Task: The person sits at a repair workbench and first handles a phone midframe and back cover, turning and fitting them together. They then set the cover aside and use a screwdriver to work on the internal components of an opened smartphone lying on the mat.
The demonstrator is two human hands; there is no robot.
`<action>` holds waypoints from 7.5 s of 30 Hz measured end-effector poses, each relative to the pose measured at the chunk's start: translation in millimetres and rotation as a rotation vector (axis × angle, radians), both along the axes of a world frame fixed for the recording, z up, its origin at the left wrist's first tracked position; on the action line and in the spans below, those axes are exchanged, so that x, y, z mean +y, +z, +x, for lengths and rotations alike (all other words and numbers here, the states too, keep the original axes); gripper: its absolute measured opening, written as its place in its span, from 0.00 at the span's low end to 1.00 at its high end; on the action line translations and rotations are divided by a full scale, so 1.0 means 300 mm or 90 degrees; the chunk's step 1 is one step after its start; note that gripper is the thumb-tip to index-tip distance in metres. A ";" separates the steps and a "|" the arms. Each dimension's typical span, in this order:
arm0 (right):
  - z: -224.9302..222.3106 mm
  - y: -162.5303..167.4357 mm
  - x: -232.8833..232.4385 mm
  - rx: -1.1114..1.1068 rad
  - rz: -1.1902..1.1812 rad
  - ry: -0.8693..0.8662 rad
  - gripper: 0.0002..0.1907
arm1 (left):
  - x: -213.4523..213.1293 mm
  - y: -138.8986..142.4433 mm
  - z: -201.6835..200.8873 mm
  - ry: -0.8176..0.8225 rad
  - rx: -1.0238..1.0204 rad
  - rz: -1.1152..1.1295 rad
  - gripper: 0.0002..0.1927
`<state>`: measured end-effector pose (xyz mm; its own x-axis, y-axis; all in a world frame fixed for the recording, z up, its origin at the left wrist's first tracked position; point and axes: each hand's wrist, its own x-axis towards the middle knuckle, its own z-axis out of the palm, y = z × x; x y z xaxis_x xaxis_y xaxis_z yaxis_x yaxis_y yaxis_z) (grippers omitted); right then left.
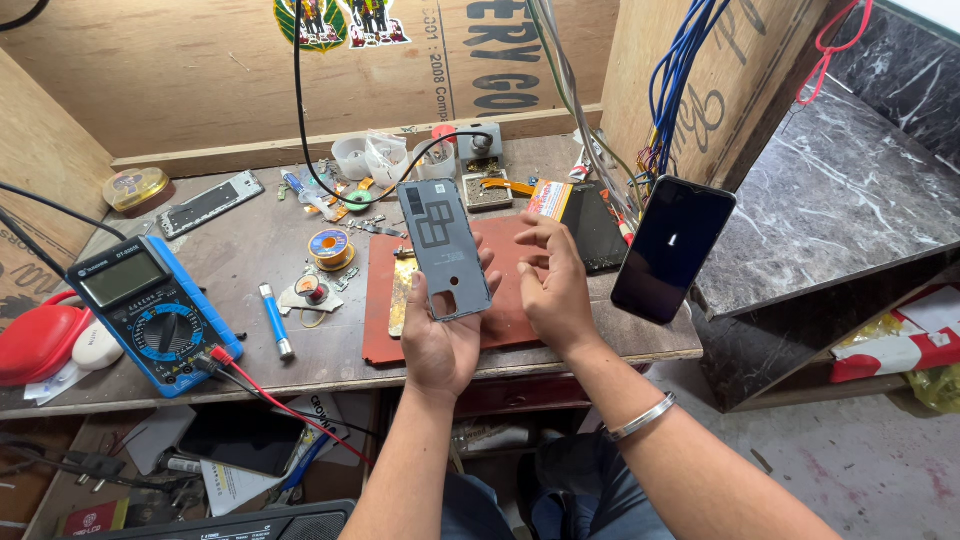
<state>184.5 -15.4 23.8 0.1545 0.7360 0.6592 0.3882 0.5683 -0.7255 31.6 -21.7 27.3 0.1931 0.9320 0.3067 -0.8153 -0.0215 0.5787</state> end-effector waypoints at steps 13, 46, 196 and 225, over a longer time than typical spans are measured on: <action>-0.010 0.018 -0.012 0.001 -0.110 0.079 0.10 | 0.007 -0.018 -0.005 -0.004 -0.018 0.001 0.32; -0.001 -0.026 0.009 0.035 -0.092 0.052 0.14 | 0.023 -0.050 0.009 -0.050 0.080 0.051 0.54; 0.003 -0.031 0.008 0.138 -0.122 0.065 0.21 | 0.021 -0.064 0.006 -0.053 0.185 0.089 0.39; -0.011 -0.024 -0.001 -0.010 -0.041 -0.055 0.09 | 0.017 -0.043 0.019 -0.061 0.215 0.078 0.39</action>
